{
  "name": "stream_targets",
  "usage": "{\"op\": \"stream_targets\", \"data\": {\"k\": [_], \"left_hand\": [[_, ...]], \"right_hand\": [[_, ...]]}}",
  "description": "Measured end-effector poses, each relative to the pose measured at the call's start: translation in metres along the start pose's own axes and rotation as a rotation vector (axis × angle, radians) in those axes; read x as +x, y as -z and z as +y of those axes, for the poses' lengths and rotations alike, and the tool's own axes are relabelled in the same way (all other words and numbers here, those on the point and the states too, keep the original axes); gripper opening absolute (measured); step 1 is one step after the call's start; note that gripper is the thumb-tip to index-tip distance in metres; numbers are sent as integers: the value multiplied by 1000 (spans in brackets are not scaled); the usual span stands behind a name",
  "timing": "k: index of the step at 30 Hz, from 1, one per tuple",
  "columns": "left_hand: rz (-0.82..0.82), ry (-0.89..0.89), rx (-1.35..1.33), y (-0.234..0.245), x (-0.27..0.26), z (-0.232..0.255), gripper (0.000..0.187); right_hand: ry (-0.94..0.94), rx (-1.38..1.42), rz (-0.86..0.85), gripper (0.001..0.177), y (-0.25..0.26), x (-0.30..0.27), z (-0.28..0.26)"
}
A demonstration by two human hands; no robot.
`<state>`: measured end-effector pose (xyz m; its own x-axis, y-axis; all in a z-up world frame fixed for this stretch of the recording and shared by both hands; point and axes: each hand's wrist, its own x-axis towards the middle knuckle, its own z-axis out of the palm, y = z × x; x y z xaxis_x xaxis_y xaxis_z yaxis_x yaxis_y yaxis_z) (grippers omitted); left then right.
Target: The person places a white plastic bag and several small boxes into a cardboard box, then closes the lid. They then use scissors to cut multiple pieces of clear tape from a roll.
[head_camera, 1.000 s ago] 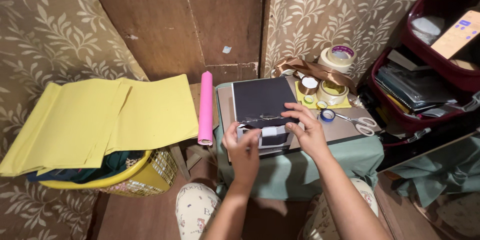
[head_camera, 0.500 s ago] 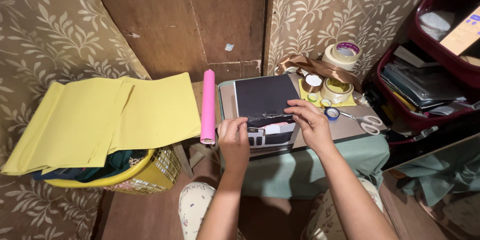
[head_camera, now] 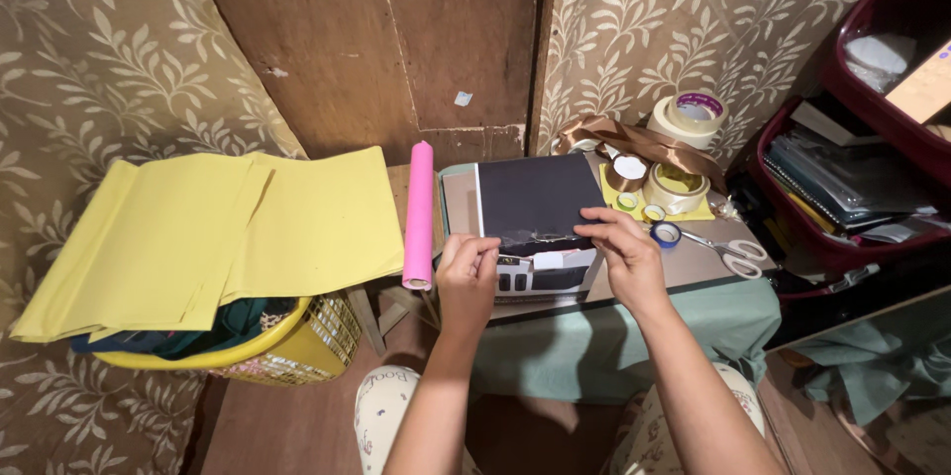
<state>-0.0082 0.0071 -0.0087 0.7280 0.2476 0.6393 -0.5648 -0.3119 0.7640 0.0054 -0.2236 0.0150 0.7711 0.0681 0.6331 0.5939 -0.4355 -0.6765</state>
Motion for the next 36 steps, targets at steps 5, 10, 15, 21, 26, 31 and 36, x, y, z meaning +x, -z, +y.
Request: {"op": "stream_targets", "data": {"k": [5, 10, 15, 21, 26, 31, 36], "left_hand": [[-1, 51, 27, 4, -3, -2, 8], [-22, -257, 293, 6, -5, 14, 27], [-120, -430, 334, -9, -8, 27, 38], [-100, -357, 298, -22, -14, 18, 25], [-51, -335, 324, -31, -19, 12, 17], [-58, -352, 287, -30, -20, 13, 34], [-60, -353, 303, -32, -19, 10, 40]], "right_hand": [[91, -61, -95, 38, 4, -1, 0], [52, -177, -172, 33, 7, -9, -2], [85, -363, -75, 34, -3, -22, -13], [173, -452, 29, 37, -5, -21, -25], [285, -490, 11, 23, -12, -2, -33], [361, -444, -78, 18, -19, 18, -39], [372, -458, -73, 9, -22, 21, -42]]}}
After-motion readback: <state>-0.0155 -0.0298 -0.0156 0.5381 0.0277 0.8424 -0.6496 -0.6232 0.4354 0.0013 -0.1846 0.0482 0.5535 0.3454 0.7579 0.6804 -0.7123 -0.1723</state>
